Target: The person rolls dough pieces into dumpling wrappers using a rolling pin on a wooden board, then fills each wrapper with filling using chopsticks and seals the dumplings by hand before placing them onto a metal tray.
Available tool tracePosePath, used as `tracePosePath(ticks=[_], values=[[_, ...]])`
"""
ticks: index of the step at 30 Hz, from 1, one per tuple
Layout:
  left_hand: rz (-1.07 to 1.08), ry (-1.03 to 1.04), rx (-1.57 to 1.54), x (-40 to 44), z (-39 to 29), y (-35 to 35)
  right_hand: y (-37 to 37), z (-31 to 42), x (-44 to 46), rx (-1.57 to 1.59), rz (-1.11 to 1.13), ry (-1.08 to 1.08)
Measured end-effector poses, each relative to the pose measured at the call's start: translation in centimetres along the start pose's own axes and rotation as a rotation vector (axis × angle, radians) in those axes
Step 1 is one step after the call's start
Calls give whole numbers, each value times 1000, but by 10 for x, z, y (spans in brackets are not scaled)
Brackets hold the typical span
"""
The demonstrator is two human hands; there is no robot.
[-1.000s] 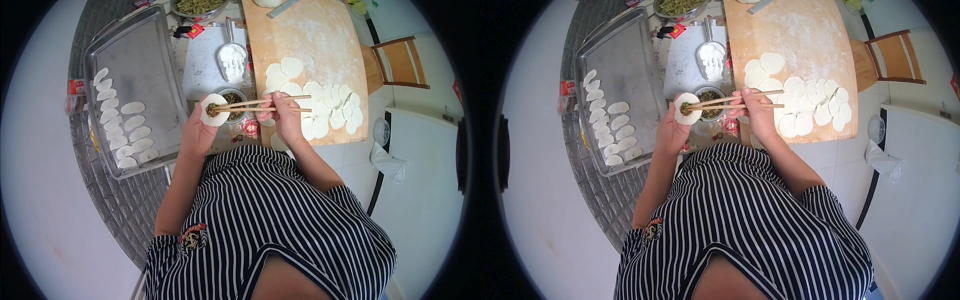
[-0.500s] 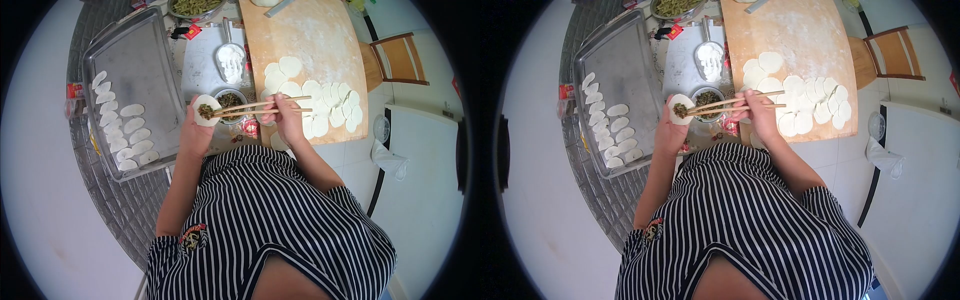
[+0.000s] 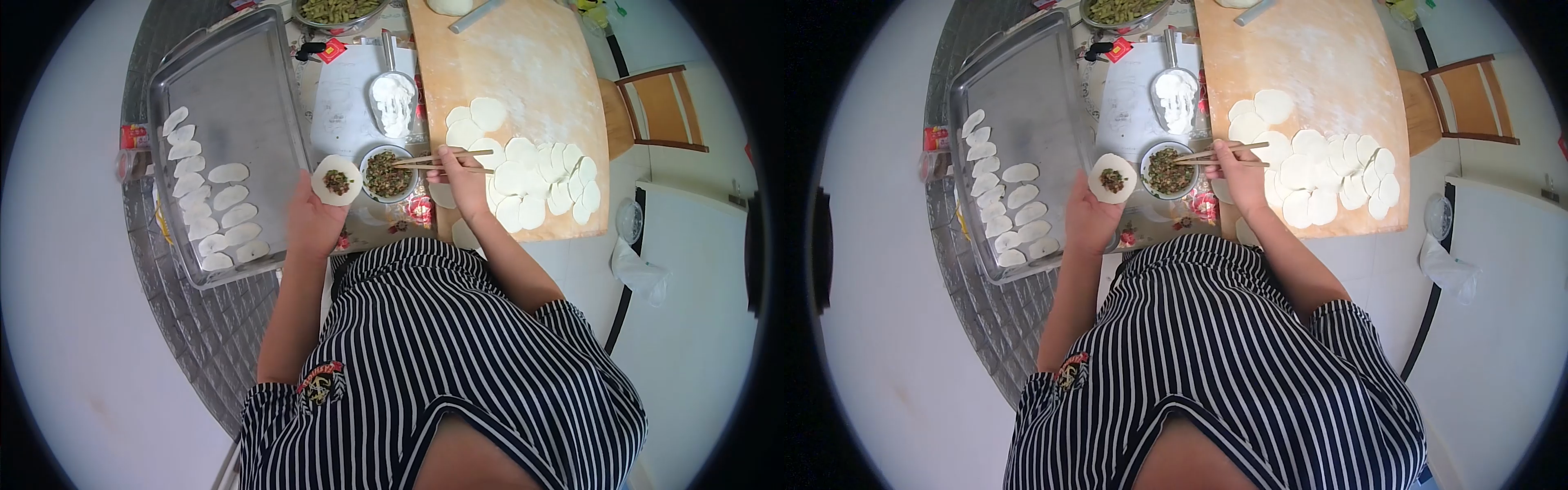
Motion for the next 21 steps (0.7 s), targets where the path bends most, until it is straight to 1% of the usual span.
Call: tracePosePath(ticks=[2,3,4,5,7,8,10,12,13,14,15,16,18,21], values=[[2,-4,-6,-5,1,7,-7,-2,-2,19,1,1],[33,-13,0,-8,2,12,-12,-11,-3,-73,59,79],[63,-22,5,-10,2,16,-21,-12,-4,-74,62,79],[62,-19,4,-11,2,16,-23,-20,-12,-216,155,112],[138,-73,1,-17,6,25,-24,-26,-32,-511,335,190],[139,-75,2,-20,7,29,-21,-19,-41,-510,333,190],[90,-131,106,-30,18,43,-1,20,-59,-543,353,-142],[110,-159,157,-39,25,55,27,104,-102,-509,305,-888],[123,-177,207,-44,29,61,31,113,-103,-510,300,-890],[127,-177,209,-48,30,67,40,127,-114,-508,347,-1071],[155,-224,218,-55,35,75,47,137,-127,-501,397,-1252],[186,-269,229,-61,41,80,51,141,-126,-496,395,-1257],[204,-279,198,-67,47,83,58,147,-135,-429,467,-1335],[216,-283,139,-71,51,84,61,149,-134,-424,530,-1311]])
Point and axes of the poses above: each hand's wrist, its own x-axis towards the middle knuckle, its own y-axis out of the palm, z = x × y, the point moved 9 cm from there along x, towards the middle knuckle, and after that the axes turned 12 degrees about -z, right-handed, at the moved point
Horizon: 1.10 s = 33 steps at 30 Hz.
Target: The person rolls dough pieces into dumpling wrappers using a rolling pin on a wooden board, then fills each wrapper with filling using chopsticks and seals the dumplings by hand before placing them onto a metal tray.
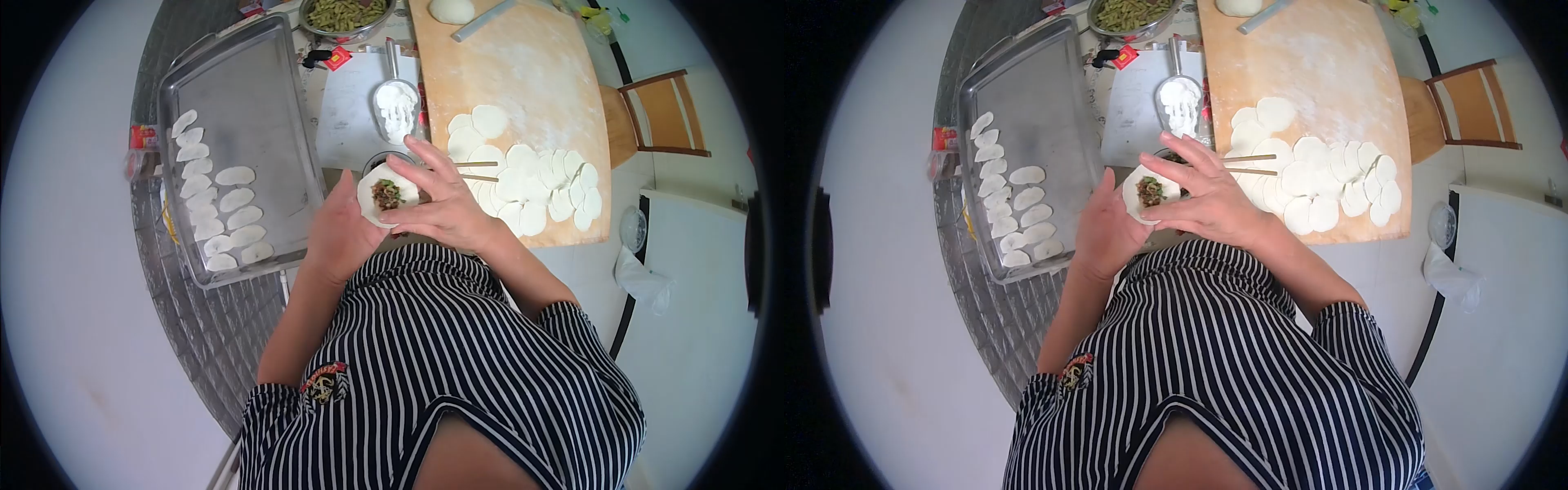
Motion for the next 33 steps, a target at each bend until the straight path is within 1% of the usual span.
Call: tracePosePath(ticks=[1,2,3,5,6,8,9,11,13,16,20,22,23,25,26,28,29,31,33], values=[[-5,114,292,1,-4,-3,2,-2,0,10,27,9],[-13,224,586,1,-8,-7,1,-4,-1,40,1,26],[-21,304,790,-1,-11,-10,3,-4,-1,51,2,24],[-64,465,1208,-6,-16,-16,0,-10,0,138,-44,112],[-6,482,1286,-10,-9,-1,-1,-8,4,151,-56,127],[-84,233,920,-25,0,25,0,-10,3,189,-82,164],[-77,231,919,-24,3,21,-1,-13,3,223,-111,199],[66,354,905,-23,3,24,-2,-10,4,245,-133,203],[48,367,945,-25,3,21,-5,-6,6,271,-157,203],[-12,494,1097,-34,-6,25,-13,8,14,233,-177,100],[-2,524,1172,-43,-7,34,-18,18,17,221,-170,49],[8,522,1149,-47,-8,37,-26,14,19,319,-317,180],[11,521,1152,-48,-6,41,-28,14,19,318,-320,179],[29,574,990,-54,-10,52,-32,25,20,252,-302,63],[30,574,992,-54,-10,52,-34,26,19,252,-305,63],[159,599,884,-57,-11,58,-32,28,18,446,-253,123],[162,598,887,-54,-13,54,-34,31,20,444,-256,122],[291,844,1205,-57,-14,59,-33,35,24,534,-215,161],[292,839,1182,-58,-15,54,-31,35,24,580,-204,146]])
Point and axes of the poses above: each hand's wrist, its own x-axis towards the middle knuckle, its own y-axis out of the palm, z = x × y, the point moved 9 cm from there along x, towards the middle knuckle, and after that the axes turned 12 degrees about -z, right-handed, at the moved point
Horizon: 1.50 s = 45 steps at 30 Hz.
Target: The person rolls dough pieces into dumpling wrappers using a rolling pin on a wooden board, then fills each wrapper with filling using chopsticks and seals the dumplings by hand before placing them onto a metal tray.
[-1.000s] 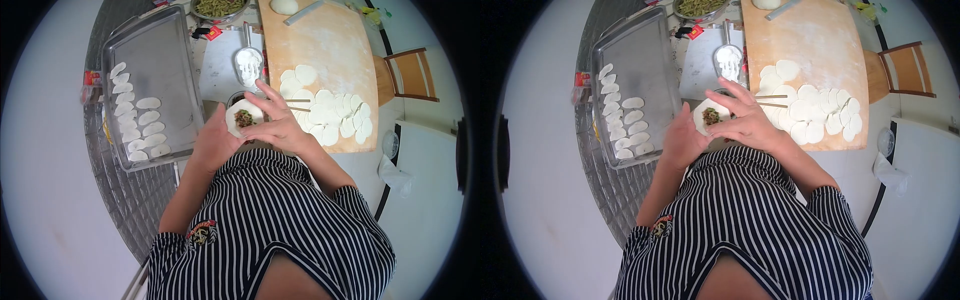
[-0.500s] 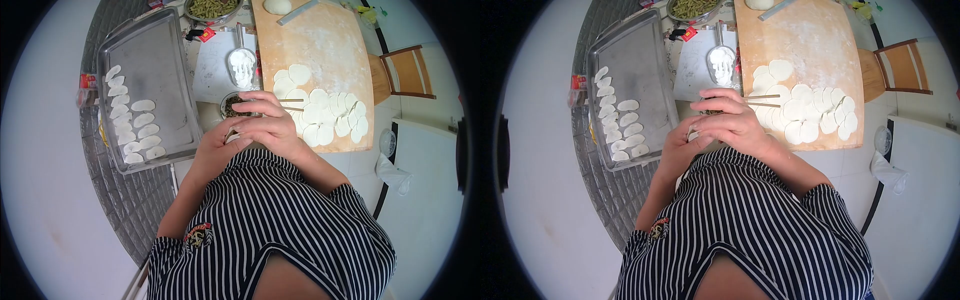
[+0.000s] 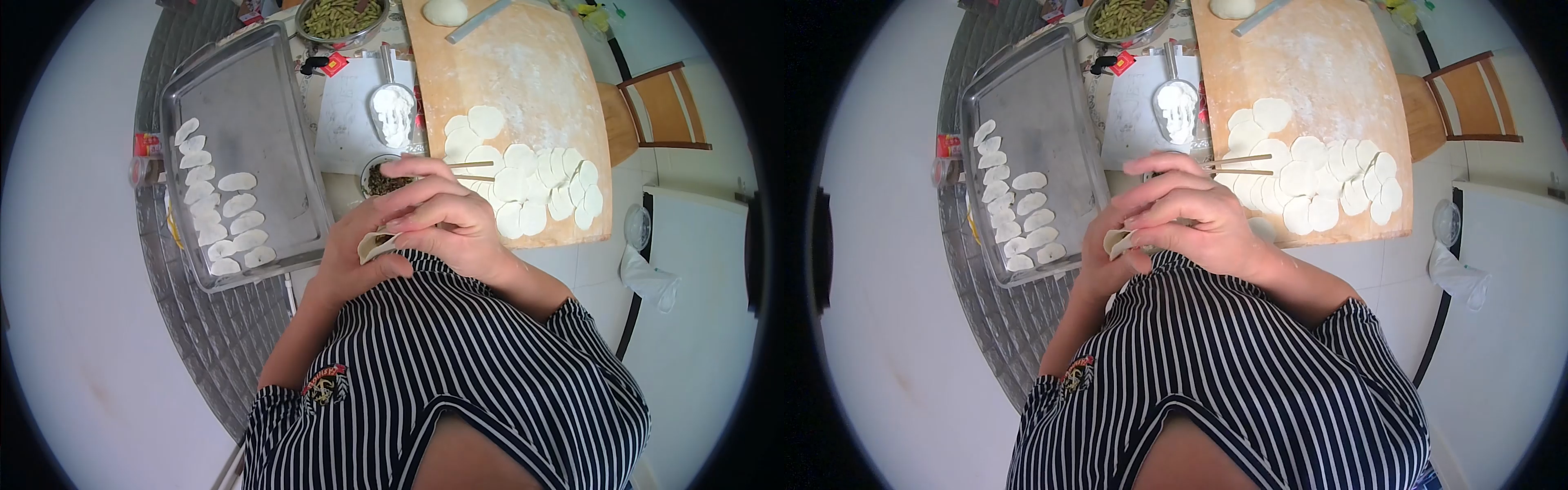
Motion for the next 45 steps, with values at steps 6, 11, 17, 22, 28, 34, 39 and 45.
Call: tracePosePath(ticks=[6,11,17,22,28,34,39,45], values=[[-127,-210,-283,0,3,11,21,-25,-11,266,34,499],[-135,-294,-373,-5,19,16,36,-33,-16,376,139,580],[-308,-357,-365,-5,24,14,26,-40,-12,68,26,410],[-243,-296,30,-5,26,2,19,-32,-8,-228,92,242],[-158,-184,460,-6,18,6,24,-48,-21,257,42,599],[-272,-338,44,-1,12,4,29,-46,-27,199,71,568],[-339,-243,215,2,-8,5,34,-48,-27,244,65,519],[-357,-176,281,-1,-9,6,32,-40,-25,178,44,427]])
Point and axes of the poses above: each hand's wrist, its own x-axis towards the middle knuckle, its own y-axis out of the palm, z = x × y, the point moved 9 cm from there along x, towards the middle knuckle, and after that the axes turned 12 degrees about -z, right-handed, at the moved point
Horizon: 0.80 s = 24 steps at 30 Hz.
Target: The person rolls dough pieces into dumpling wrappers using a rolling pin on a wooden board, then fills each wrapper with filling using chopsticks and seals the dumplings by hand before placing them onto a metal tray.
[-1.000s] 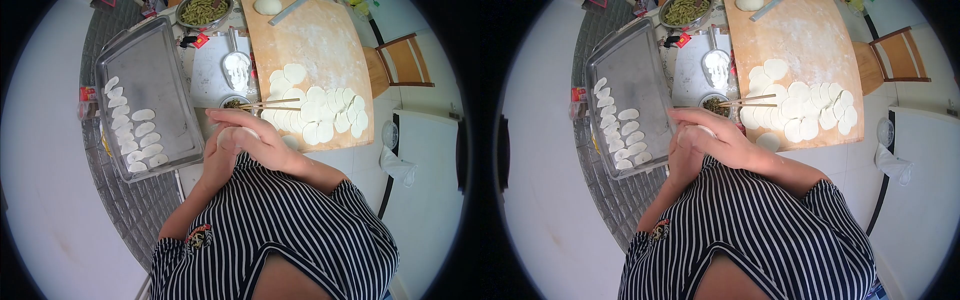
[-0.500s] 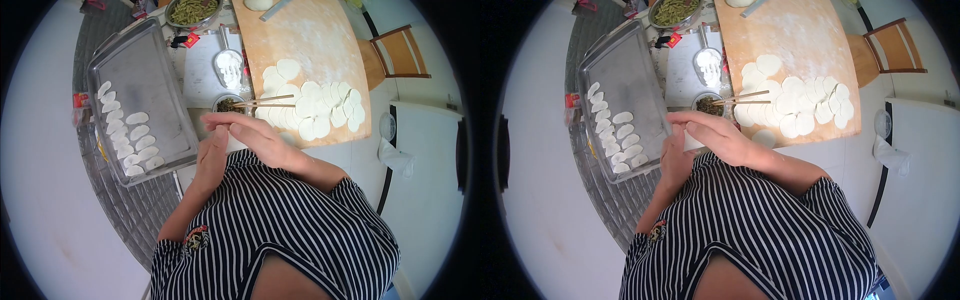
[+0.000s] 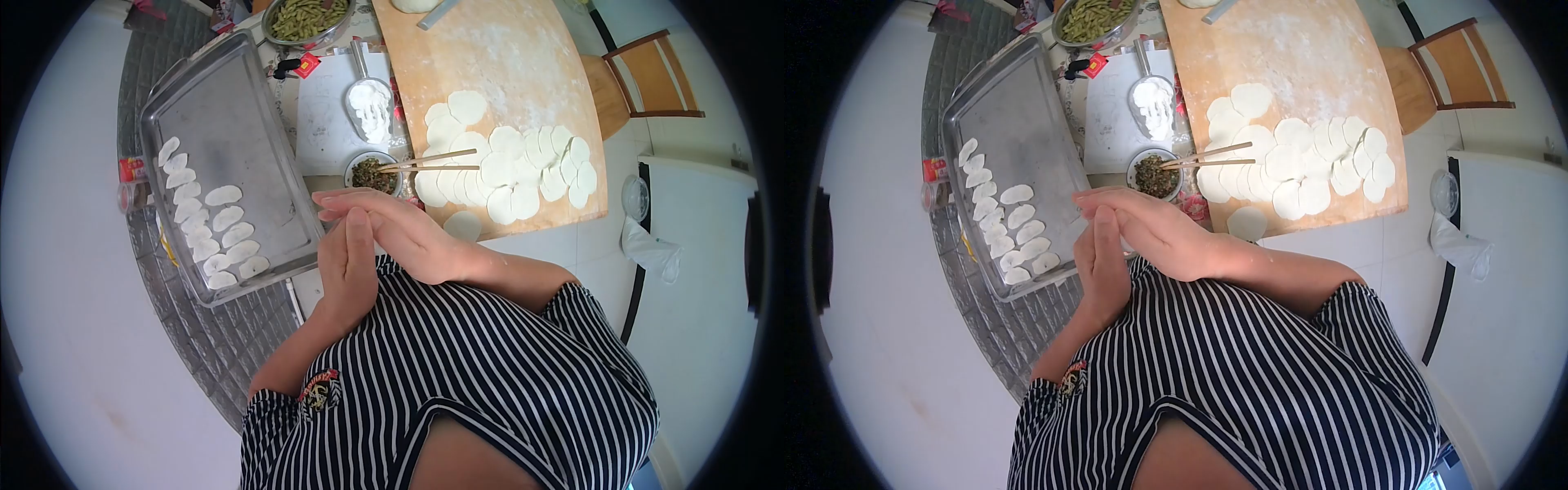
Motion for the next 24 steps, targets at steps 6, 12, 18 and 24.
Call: tracePosePath(ticks=[6,12,18,24], values=[[-2,43,0,0,-5,2,-1,12,3,-117,-5,-99],[33,-181,-170,10,25,10,-10,-7,3,22,-7,321],[51,-357,-217,13,37,10,-13,-20,-2,183,-101,393],[-69,265,-128,35,-9,-18,-23,-7,0,286,-186,204]])
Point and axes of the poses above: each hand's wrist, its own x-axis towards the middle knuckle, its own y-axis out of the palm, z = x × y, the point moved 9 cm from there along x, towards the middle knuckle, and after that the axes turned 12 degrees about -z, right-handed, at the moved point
